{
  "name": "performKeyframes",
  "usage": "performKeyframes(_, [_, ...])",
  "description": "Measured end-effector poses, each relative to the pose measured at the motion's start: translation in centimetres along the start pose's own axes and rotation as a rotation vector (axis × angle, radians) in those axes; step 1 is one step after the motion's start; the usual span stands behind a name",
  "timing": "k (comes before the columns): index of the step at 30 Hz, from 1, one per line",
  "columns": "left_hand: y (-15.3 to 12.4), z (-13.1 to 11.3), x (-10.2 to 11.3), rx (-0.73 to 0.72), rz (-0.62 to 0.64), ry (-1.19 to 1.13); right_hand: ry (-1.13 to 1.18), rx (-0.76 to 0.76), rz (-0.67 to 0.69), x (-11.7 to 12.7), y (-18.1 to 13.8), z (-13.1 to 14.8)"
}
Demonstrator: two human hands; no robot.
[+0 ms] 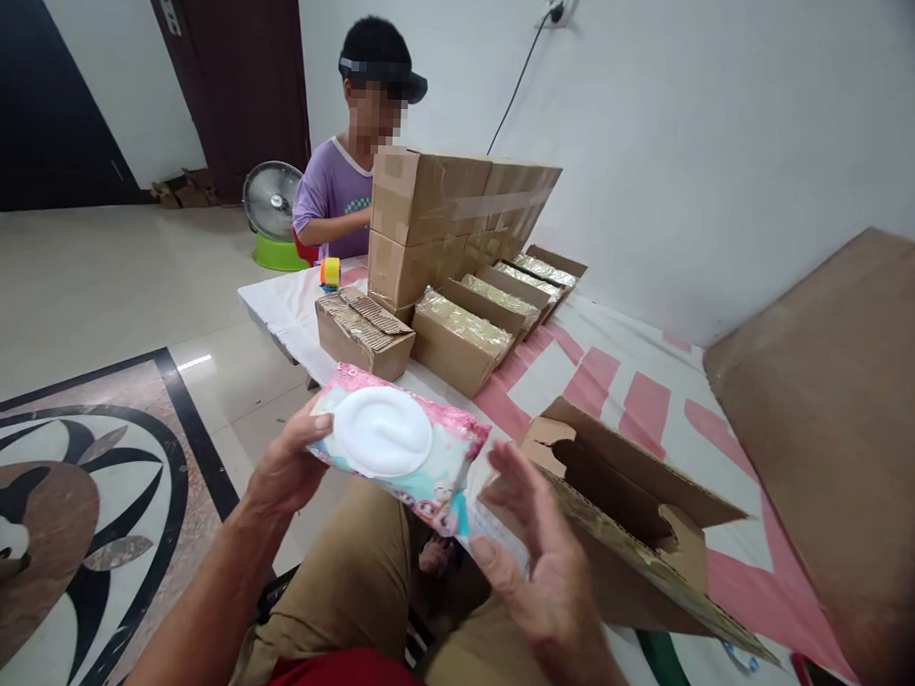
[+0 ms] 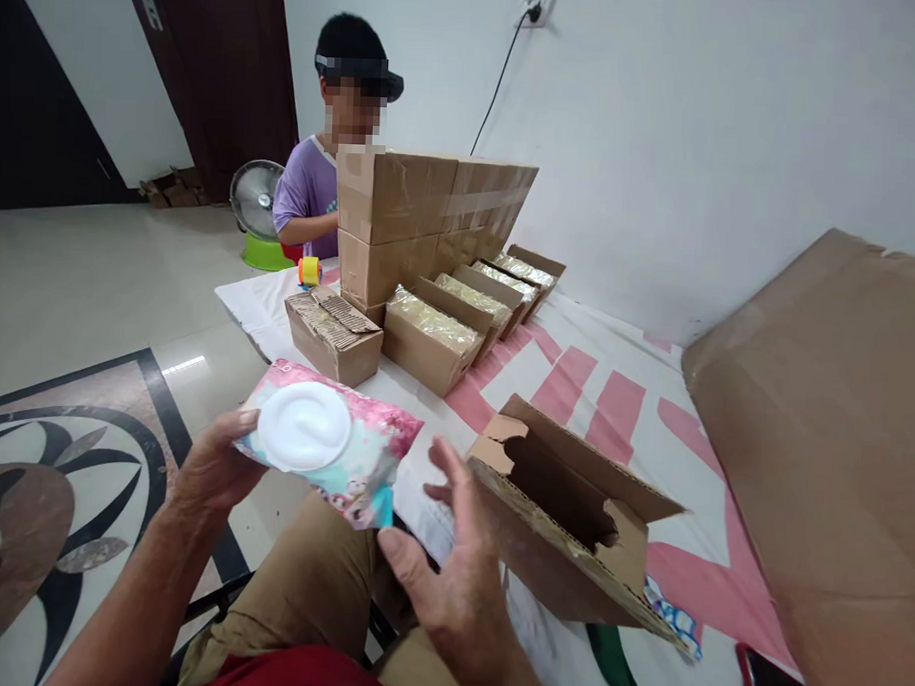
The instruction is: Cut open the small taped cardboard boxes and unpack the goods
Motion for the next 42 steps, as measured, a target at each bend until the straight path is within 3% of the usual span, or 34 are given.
performKeyframes(2, [0.1, -0.3, 1.1, 0.007, 0.014, 0.050, 0.312, -0.142, 0.090, -3.4, -0.4, -2.5])
performKeyframes(5, [0.2, 1.3, 2.3, 0.077, 0.036, 0.154, 0.658, -0.315, 0.163, -8.1, -0.1, -4.7])
performKeyframes(10, [1.6, 7.1, 4.1, 0.268, 0.082, 0.344, 0.851, -0.610, -0.023, -10.8, 1.3, -9.7])
performKeyframes(13, [3.4, 9.2, 5.6, 0.263, 0.007, 0.477, 0.921, -0.681, -0.163, -10.7, 2.1, -13.3])
performKeyframes(16, [5.5, 7.5, 5.7, -0.022, -0.084, 0.766, 0.922, -0.697, -0.296, -9.9, 2.9, -16.1])
performKeyframes(20, [7.4, 3.9, 0.5, -0.586, 0.016, 1.244, 0.878, -0.645, -0.395, -8.8, 4.4, -17.8])
performKeyframes(22, [9.0, 3.9, -2.0, -0.740, 0.094, 1.467, 0.854, -0.617, -0.427, -8.3, 5.3, -18.1])
performKeyframes(25, [12.5, 5.2, -3.2, -0.741, 0.196, 1.727, 0.809, -0.590, -0.471, -7.6, 6.7, -18.3])
performKeyframes(30, [15.7, 6.4, -1.5, -0.676, 0.340, 1.951, 0.758, -0.584, -0.536, -6.9, 8.6, -19.7])
performKeyframes(37, [16.3, 4.6, 1.8, -0.671, 0.314, 2.028, 0.638, -0.558, -0.505, -8.5, 14.3, -20.4])
performKeyframes(42, [13.6, 3.8, 1.1, -0.825, 0.225, 1.863, 0.448, -0.470, -0.479, -7.7, 18.2, -20.2])
Point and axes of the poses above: each hand's wrist, its own y-axis towards the middle knuckle, its own x-axis out of the back of the hand, z = x × y, the point moved 9 cm from there along y, towards the middle knuckle, and after that the axes turned 8 degrees about -x, right-handed, at the moved point
